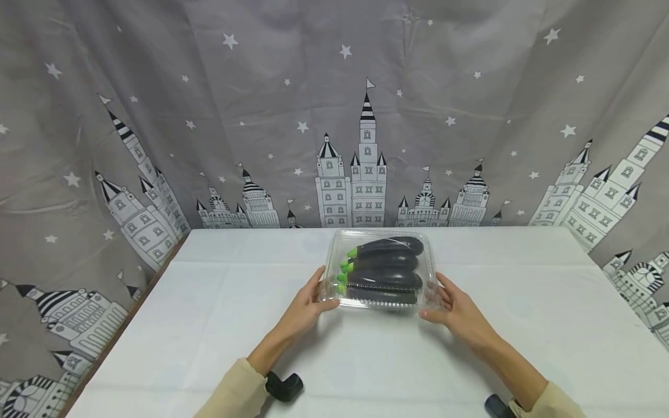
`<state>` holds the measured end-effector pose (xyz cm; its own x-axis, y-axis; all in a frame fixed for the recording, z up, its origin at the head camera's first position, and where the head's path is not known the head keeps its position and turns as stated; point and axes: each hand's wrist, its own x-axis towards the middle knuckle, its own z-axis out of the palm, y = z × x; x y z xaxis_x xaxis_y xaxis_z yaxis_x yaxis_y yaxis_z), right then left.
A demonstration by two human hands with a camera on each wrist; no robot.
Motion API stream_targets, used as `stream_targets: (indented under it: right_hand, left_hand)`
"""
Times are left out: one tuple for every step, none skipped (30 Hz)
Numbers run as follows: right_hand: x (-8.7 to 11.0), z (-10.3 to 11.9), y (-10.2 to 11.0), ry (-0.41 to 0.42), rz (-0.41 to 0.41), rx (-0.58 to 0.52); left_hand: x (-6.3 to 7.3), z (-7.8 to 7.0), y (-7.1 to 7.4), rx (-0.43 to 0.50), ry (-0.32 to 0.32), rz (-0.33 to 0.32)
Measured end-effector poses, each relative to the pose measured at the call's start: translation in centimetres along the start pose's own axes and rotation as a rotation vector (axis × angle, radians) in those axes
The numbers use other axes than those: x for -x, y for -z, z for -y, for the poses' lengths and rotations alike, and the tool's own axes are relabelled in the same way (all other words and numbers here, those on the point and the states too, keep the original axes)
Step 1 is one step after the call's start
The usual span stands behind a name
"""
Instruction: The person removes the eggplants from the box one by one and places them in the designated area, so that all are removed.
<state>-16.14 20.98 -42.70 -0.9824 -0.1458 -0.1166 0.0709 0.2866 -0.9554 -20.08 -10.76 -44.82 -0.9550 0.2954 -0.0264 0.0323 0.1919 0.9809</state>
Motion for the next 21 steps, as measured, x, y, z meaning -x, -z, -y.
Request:
stream_targets:
  right_hand:
    - [0.0,0.0,0.0,0.0,0.001,-0.001]
    - [0.0,0.0,0.0,0.0,0.0,-0.003]
    - [0.0,0.0,0.0,-0.003,-0.001,-0.004]
    - [-0.1,0.0,0.0,-0.006,-0.002,-0.003]
    - [-0.1,0.0,0.0,-0.007,-0.001,-0.004]
    - [-0.1,0.0,0.0,-0.008,0.001,-0.004]
    - [-0.1,0.0,0.1,-0.009,0.003,-0.004]
    - [-0.2,0.0,0.1,-0.008,0.003,-0.001]
    - [-0.2,0.0,0.2,-0.01,0.002,0.001]
    - [-0.2,0.0,0.3,-0.011,0.005,0.001]
    - [-0.2,0.0,0.4,-0.011,0.008,0.0]
    - [-0.2,-0.1,0.4,-0.011,0.01,0.001]
    - [-0.2,-0.1,0.5,-0.008,0.012,0.002]
    - [-0.2,-0.1,0.5,-0.006,0.014,0.005]
    - [-0.2,-0.1,0.5,-0.003,0.017,0.007]
    - [-0.2,-0.1,0.5,0.003,0.022,0.007]
    - [-0.2,-0.1,0.5,0.007,0.023,0.014]
    - [-0.1,-0.1,0.5,0.01,0.022,0.021]
    - [-0.1,-0.1,0.5,0.012,0.022,0.021]
    - [-0.1,-0.1,0.5,0.012,0.02,0.024]
    - [-0.1,-0.2,0.5,0.01,0.018,0.026]
  left_hand:
    - [0.0,-0.1,0.0,0.008,0.0,-0.001]
    - [0.0,-0.1,0.0,0.013,0.001,0.0]
    - [0.0,-0.2,0.0,0.015,0.002,0.002]
    - [0.0,-0.2,0.0,0.016,0.001,0.004]
    - [0.0,-0.2,0.0,0.015,0.001,0.006]
    - [0.0,-0.2,0.1,0.018,0.0,0.009]
    - [0.0,-0.1,0.1,0.018,0.0,0.01]
    - [0.0,-0.1,0.2,0.027,-0.002,0.008]
    - [0.0,0.0,0.2,0.04,-0.002,0.004]
    - [0.1,0.1,0.3,0.035,-0.004,-0.005]
    - [0.1,0.1,0.3,0.028,-0.007,-0.004]
    - [0.2,0.1,0.4,0.016,-0.014,0.003]
    - [0.4,0.1,0.4,0.005,-0.018,0.004]
    - [0.4,0.1,0.5,-0.008,-0.023,0.006]
    - [0.5,0.1,0.6,-0.036,-0.026,0.011]
    - [0.6,0.0,0.6,-0.062,-0.032,0.019]
    - [0.6,-0.1,0.7,-0.061,-0.035,0.032]
    - [0.5,-0.1,0.8,-0.054,-0.038,0.04]
    - [0.4,-0.1,0.9,-0.044,-0.033,0.043]
    - [0.3,-0.1,1.0,-0.038,-0.033,0.052]
    - [0.2,-0.1,1.1,-0.029,-0.03,0.062]
